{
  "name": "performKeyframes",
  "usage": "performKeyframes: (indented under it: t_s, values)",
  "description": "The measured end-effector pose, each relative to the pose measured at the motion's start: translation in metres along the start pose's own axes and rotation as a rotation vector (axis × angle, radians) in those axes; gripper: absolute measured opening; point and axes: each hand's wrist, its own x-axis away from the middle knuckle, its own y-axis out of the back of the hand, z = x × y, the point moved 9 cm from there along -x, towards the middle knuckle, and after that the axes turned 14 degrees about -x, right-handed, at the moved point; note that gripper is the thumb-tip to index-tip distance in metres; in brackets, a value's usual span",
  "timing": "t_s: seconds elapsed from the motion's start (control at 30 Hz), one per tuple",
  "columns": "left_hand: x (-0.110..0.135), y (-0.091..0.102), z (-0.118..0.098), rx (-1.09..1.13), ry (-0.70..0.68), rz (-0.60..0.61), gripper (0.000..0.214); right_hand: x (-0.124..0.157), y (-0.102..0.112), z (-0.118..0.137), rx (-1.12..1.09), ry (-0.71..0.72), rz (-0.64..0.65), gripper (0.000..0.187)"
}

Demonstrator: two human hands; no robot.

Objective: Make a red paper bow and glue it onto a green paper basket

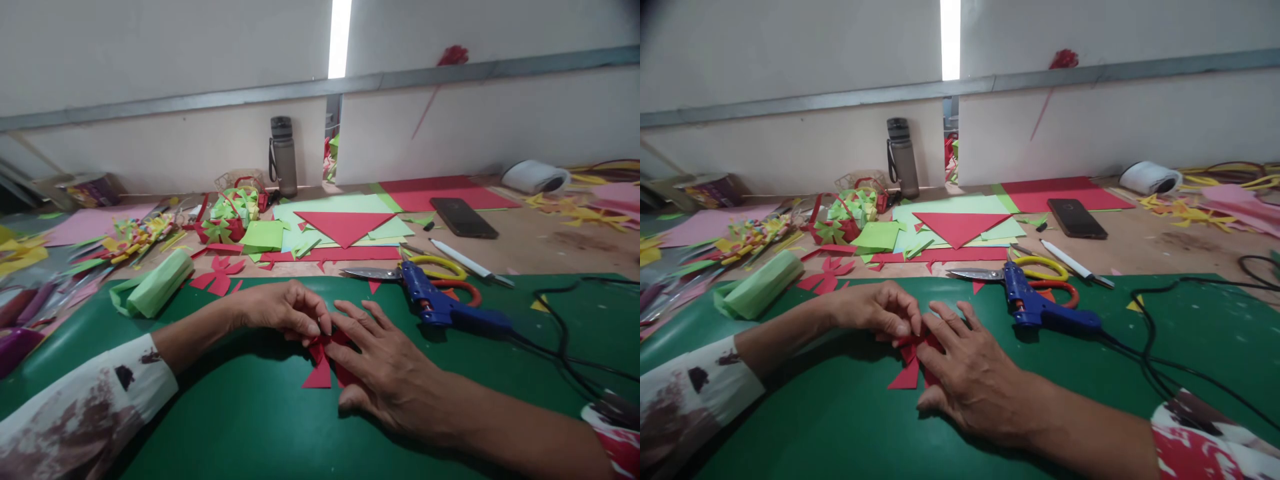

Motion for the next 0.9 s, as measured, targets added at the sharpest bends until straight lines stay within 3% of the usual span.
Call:
performKeyframes:
  t_s: [0.37,0.9]
  values:
    - [-0.004,-0.003,-0.004,-0.053,-0.031,0.083,0.033,0.0,-0.001,0.002,-0.007,0.004,0.004,0.05]
    - [-0.006,-0.002,-0.011,-0.114,-0.042,0.098,0.023,0.0,0.001,0.002,0.02,0.028,-0.015,0.046]
